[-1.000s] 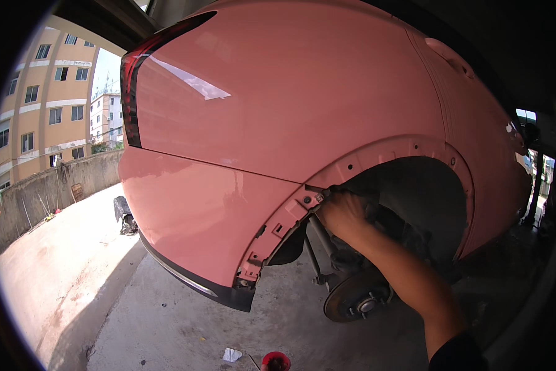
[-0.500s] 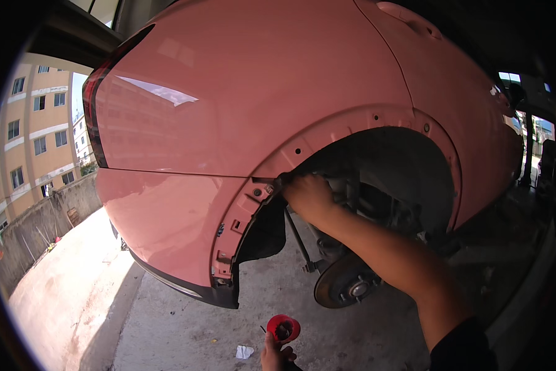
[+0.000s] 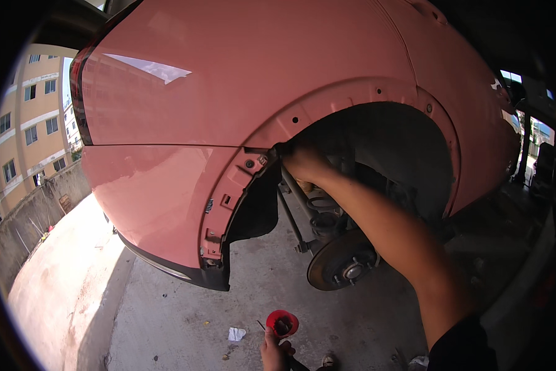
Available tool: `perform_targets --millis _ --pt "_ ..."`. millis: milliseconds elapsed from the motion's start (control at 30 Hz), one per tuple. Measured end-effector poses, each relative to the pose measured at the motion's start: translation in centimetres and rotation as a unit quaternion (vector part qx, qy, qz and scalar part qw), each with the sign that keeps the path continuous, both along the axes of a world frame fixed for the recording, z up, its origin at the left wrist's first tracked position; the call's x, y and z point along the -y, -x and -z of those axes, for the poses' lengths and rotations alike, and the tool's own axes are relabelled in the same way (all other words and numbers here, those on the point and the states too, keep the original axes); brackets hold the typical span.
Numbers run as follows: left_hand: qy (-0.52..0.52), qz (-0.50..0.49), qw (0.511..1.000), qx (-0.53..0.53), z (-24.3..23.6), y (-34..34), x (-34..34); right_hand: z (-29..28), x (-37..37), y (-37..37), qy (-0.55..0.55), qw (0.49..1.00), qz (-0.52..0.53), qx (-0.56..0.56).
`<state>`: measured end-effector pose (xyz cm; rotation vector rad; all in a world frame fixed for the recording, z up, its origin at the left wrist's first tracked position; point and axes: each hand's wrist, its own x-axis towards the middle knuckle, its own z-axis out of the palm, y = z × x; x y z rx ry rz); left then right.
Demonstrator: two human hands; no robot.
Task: The person positions and secures a black plastic wheel-well liner against the inner body panel of a car. They then gather various fasteners from containers and use a tool to install them into the mounting holes.
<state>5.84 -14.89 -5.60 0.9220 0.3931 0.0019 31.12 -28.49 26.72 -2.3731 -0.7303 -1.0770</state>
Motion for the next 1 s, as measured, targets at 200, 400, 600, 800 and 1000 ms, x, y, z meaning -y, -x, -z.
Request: perform_targets --millis 200,400,600,800,1000 --pt "-0.006 0.008 1.0 -0.018 1.0 0.1 0.8 -0.1 1.0 3.0 0.341 0.909 0.091 0.222" --pt "-0.004 0.033 0.999 -0.041 1.1 0.2 0.8 -0.5 -0.3 1.3 -0.008 0.997 0.051 -0.052" --pt "0.0 0.008 0.999 -0.045 1.3 0.4 0.8 -1.1 -0.3 4.3 0.4 0.895 0.164 0.112" --pt "0.041 0.018 0.999 -0.014 1.8 -0.4 0.8 -0.5 -1.3 1.6 -0.201 0.942 0.025 -0.266" --pt "0.056 0.037 0.997 -0.04 2.5 -0.2 1.6 1.0 -1.1 -0.1 0.056 0.989 0.082 0.107"
